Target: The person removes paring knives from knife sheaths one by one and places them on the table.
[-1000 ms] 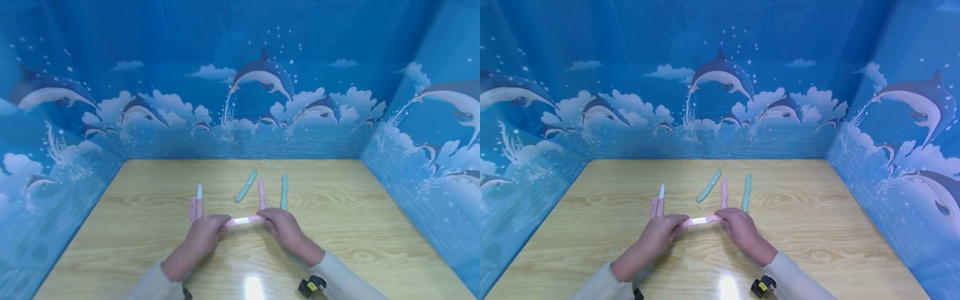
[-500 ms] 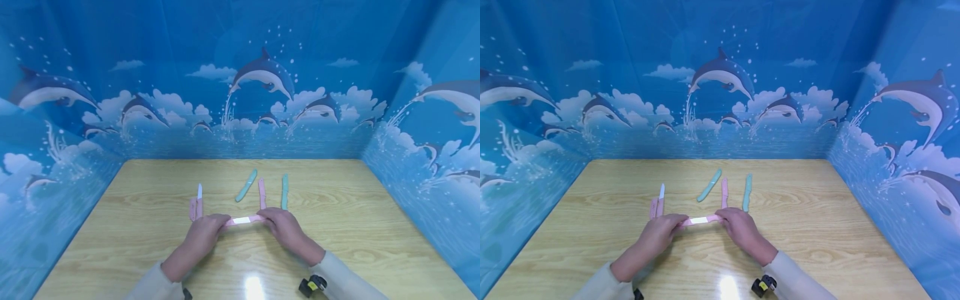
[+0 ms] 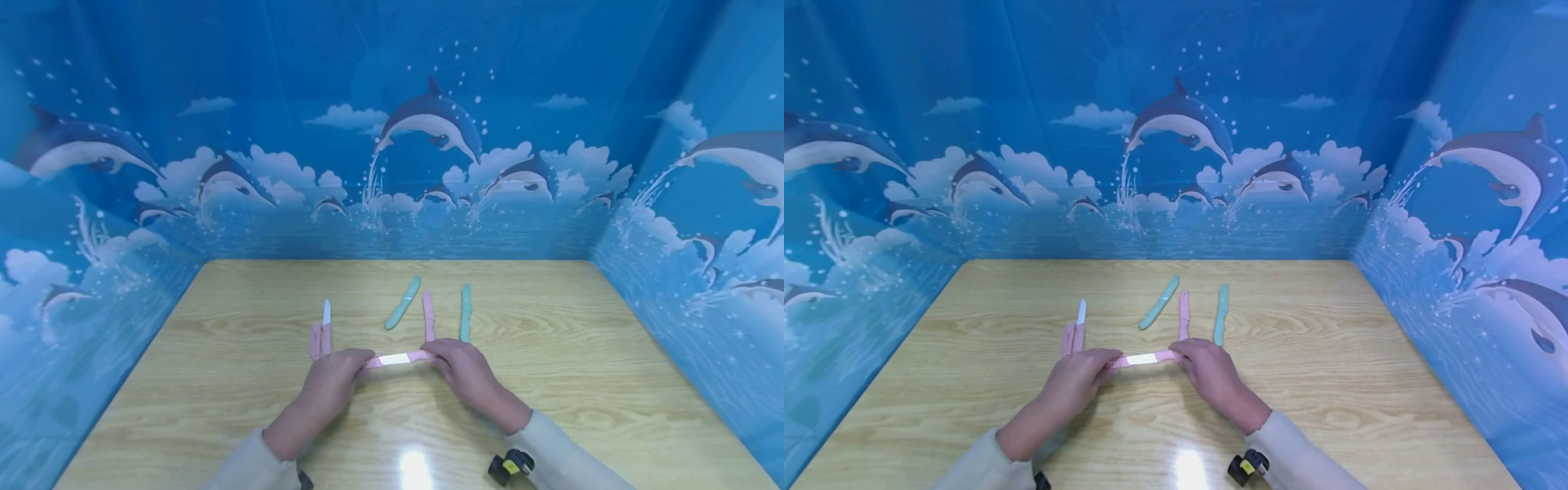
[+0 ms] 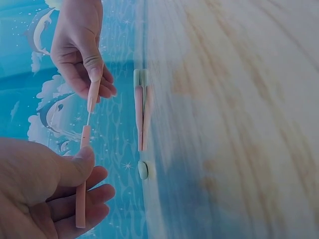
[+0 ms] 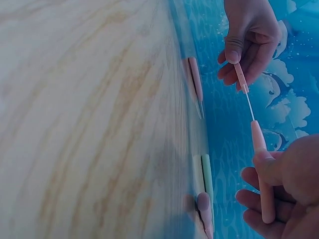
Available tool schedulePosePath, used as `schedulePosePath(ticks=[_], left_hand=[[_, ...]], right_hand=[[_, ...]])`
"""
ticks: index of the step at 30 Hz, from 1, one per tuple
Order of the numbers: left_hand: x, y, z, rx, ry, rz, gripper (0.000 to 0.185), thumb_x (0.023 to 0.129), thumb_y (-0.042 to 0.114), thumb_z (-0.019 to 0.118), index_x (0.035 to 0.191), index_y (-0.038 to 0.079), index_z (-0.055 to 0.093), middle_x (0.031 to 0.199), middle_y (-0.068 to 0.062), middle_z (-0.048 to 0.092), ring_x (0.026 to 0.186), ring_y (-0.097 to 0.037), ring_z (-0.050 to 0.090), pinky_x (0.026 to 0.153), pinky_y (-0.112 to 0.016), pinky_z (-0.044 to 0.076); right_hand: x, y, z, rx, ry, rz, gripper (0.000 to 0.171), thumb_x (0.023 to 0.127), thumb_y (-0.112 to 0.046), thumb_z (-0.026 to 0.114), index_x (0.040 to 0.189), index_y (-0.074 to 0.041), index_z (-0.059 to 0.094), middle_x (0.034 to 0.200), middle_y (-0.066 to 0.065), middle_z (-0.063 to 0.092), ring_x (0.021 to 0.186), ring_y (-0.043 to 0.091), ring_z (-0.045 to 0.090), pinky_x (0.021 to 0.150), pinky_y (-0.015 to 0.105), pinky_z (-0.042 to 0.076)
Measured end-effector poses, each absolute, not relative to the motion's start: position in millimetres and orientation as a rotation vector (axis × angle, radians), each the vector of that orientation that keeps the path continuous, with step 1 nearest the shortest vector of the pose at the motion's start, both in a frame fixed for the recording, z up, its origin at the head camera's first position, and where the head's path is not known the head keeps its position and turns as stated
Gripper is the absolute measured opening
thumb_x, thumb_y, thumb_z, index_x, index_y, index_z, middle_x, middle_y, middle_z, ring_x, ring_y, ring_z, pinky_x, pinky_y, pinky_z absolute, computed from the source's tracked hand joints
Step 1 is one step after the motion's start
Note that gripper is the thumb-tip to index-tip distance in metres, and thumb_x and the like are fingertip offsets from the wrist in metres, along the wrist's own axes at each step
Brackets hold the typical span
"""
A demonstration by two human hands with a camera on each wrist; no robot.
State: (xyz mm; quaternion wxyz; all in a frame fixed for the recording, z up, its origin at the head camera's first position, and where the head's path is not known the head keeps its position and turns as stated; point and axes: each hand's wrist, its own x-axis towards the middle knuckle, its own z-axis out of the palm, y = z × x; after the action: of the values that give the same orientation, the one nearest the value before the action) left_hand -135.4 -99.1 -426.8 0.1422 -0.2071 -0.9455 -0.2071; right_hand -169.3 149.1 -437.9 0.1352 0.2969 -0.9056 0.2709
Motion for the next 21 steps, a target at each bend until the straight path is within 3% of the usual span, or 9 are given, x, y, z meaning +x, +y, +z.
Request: schedulePosePath(ticks=[21], left_hand=[[-135.1,-101.3,-428.8,-0.568,-2.739,-0.626,0.024,0.08,0.005,0.076,0.103,0.007,0.071,0.099,-0.009,0.073,0.09,-0.023,0.071,0.076,-0.034,0.06]], right_hand=[[-171.4,152.0,-439.2,0.857,-2.641,0.786,0.026,0.084,-0.006,0.073,0.11,-0.008,0.071,0.11,0.005,0.072,0.102,0.023,0.067,0.09,0.04,0.055]])
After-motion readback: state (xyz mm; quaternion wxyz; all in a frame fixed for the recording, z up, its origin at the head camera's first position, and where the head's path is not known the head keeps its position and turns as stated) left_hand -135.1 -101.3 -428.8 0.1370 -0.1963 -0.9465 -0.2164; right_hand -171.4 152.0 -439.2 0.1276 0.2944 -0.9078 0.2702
